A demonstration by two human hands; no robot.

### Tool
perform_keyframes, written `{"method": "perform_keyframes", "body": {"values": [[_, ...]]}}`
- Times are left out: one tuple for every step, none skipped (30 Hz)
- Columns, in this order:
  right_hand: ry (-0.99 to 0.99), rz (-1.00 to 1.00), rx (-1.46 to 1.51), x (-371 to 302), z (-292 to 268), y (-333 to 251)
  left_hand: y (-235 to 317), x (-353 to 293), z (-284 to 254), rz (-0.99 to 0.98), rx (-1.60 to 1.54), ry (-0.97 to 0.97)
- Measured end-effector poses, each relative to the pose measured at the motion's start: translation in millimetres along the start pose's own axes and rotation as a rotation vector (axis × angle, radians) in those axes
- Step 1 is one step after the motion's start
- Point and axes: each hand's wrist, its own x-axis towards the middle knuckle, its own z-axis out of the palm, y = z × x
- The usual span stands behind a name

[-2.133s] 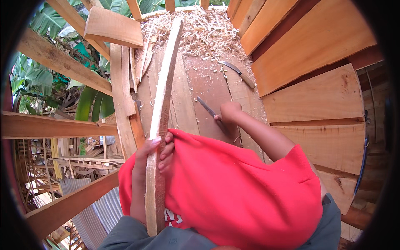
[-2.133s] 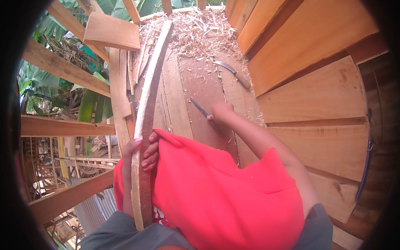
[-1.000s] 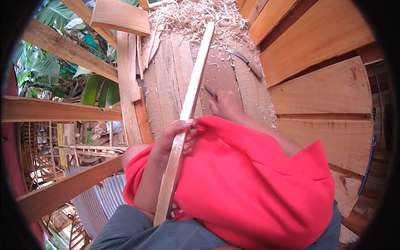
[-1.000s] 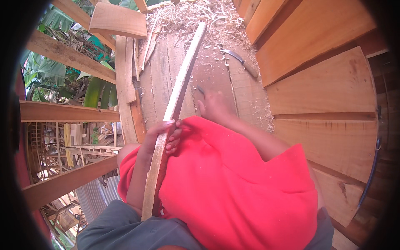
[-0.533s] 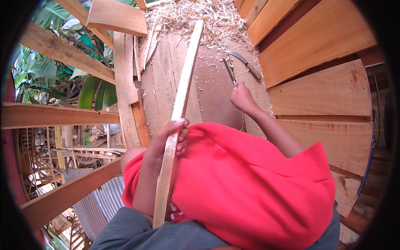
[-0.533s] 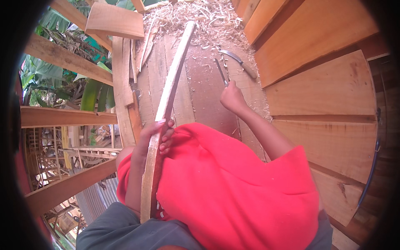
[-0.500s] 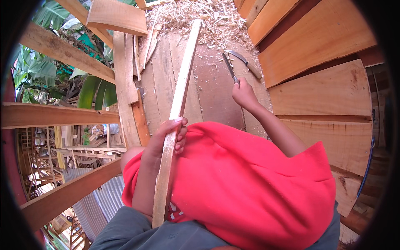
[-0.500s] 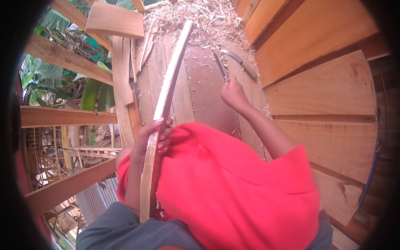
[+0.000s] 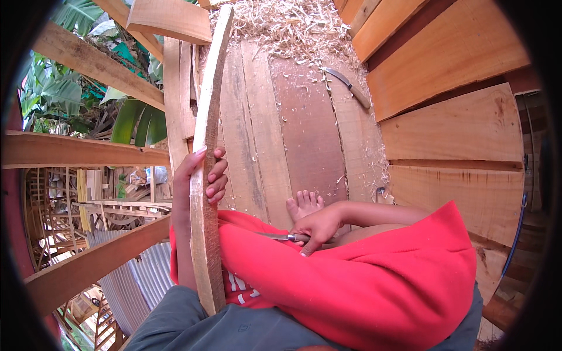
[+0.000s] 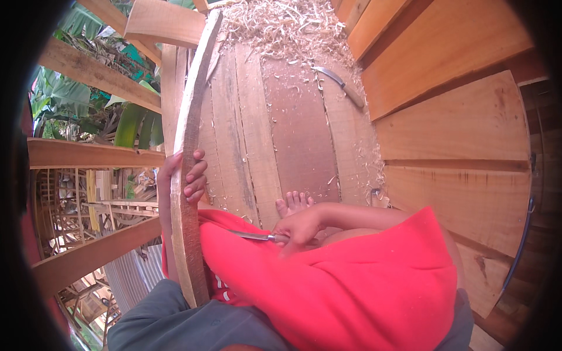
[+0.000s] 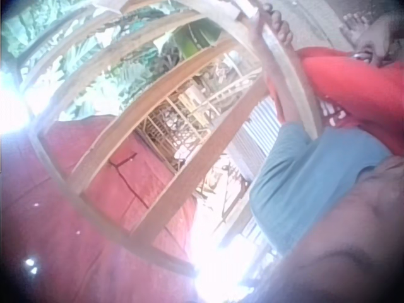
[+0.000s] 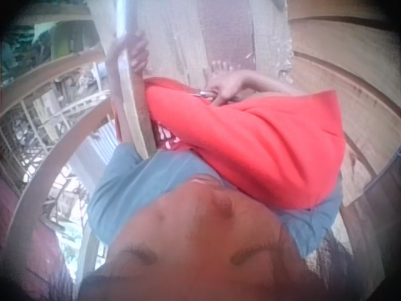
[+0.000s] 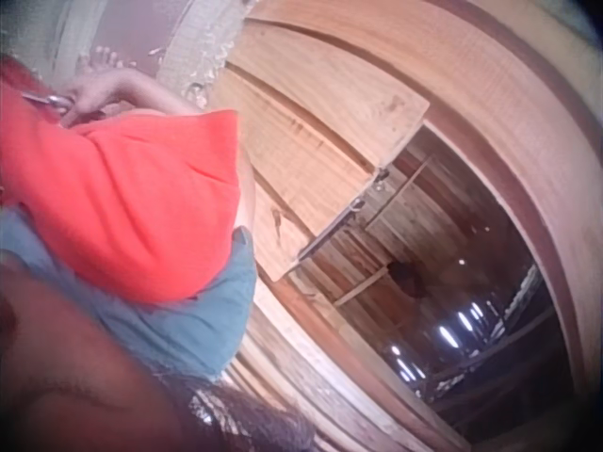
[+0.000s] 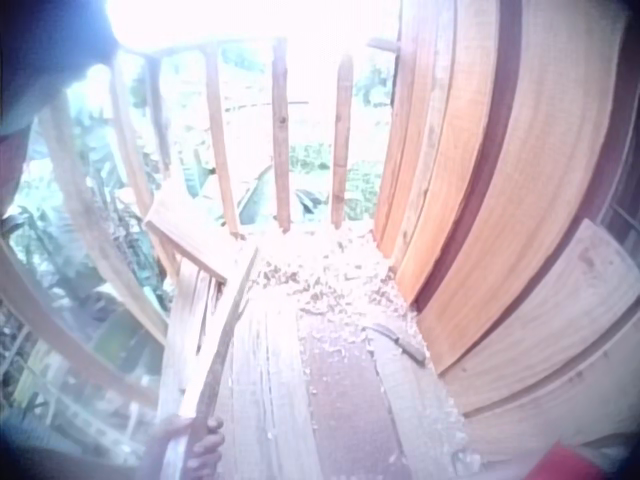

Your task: The person sits on a wooden platform and uses a knife to shave thin strips from a long piece of wood held between their legs. They repeatedly scrape the blade along the wood's length, producing wood shavings that accumulate on the floor.

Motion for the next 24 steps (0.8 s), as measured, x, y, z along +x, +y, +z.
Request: {"method": "perform_keyframes", "body": {"values": [[0.01, -0.034, 0.101, 3.6, 6.0, 8.7, 0.4, -1.6, 0.2, 0.002, -0.005, -0.001], [0.125, -0.021, 0.083, 4.5, 1.5, 22.0, 0.2, -1.6, 1.0, 0.002, -0.009, -0.006], [0.241, -0.007, 0.065, 3.8, -8.5, 36.9, -0.5, -0.9, 1.4, -0.005, -0.001, -0.011], [0.346, 0.005, 0.043, 1.3, -20.6, 44.7, -1.4, -1.5, 0.2, -0.003, 0.004, -0.007], [0.594, 0.091, 0.041, -6.0, -31.9, 39.2, -2.0, -2.7, -1.1, -0.001, 0.008, -0.005], [0.842, 0.176, 0.038, -13.9, -44.4, 33.6, -2.7, -2.9, -2.7, -0.012, 0.018, -0.007], [0.953, 0.251, -0.103, -19.2, -56.9, 47.9, -3.3, -1.7, -3.4, -0.026, 0.031, -0.012], [1.062, 0.324, -0.24, -24.5, -69.2, 66.2, -3.5, 0.4, -3.2, -0.044, 0.048, -0.016], [1.053, 0.385, -0.24, -32.3, -79.7, 70.4, -3.5, -0.2, 0.6, -0.057, 0.051, -0.002], [1.045, 0.445, -0.235, -38.0, -87.7, 74.3, -5.2, 0.7, 3.8, -0.049, 0.059, 0.011], [1.015, 0.51, -0.355, -43.1, -93.5, 67.6, -6.5, 1.6, 5.8, -0.037, 0.065, 0.025], [0.982, 0.574, -0.475, -50.5, -97.5, 60.1, -6.8, 1.9, 6.4, -0.025, 0.071, 0.038], [0.943, 0.636, -0.594, -58.0, -98.6, 44.9, -6.0, 1.9, 5.6, -0.016, 0.065, 0.037], [1.03, 0.372, -0.584, -68.2, -98.5, 13.6, -5.1, 1.5, 2.6, -0.002, 0.055, 0.04], [1.102, 0.1, -0.563, -79.7, -95.6, -26.7, -4.0, -0.2, 0.4, 0.014, 0.047, 0.046], [1.006, -0.279, -0.288, -89.0, -89.5, -67.0, -1.8, -3.3, -3.0, 0.012, 0.038, 0.045], [0.891, -0.634, -0.008, -93.5, -81.7, -96.5, 1.5, -3.2, -6.3, 0.003, 0.031, 0.028], [0.549, -0.954, 0.085, -85.2, -76.6, -105.9, 3.6, -1.2, -8.4, -0.01, 0.026, 0.009], [0.318, -0.931, 0.123, -79.2, -67.6, -113.3, 3.7, -0.7, -9.3, -0.001, 0.025, 0.026], [0.102, -0.874, 0.157, -75.4, -56.4, -121.5, 4.6, 0.9, -9.0, -0.001, 0.024, 0.021], [-0.091, -0.794, 0.178, -71.2, -45.9, -130.0, 5.3, 2.3, -8.8, -0.001, 0.023, 0.016], [-0.071, -0.522, 0.071, -58.9, -41.9, -110.8, 5.3, 1.8, -6.9, 0.005, 0.026, 0.016], [-0.041, -0.242, -0.03, -48.7, -39.9, -91.4, 5.5, 4.8, -5.1, -0.01, 0.033, -0.005], [-0.018, 0.041, -0.129, -44.7, -39.7, -82.9, 6.0, 6.9, -3.8, -0.021, 0.037, -0.023]]}}
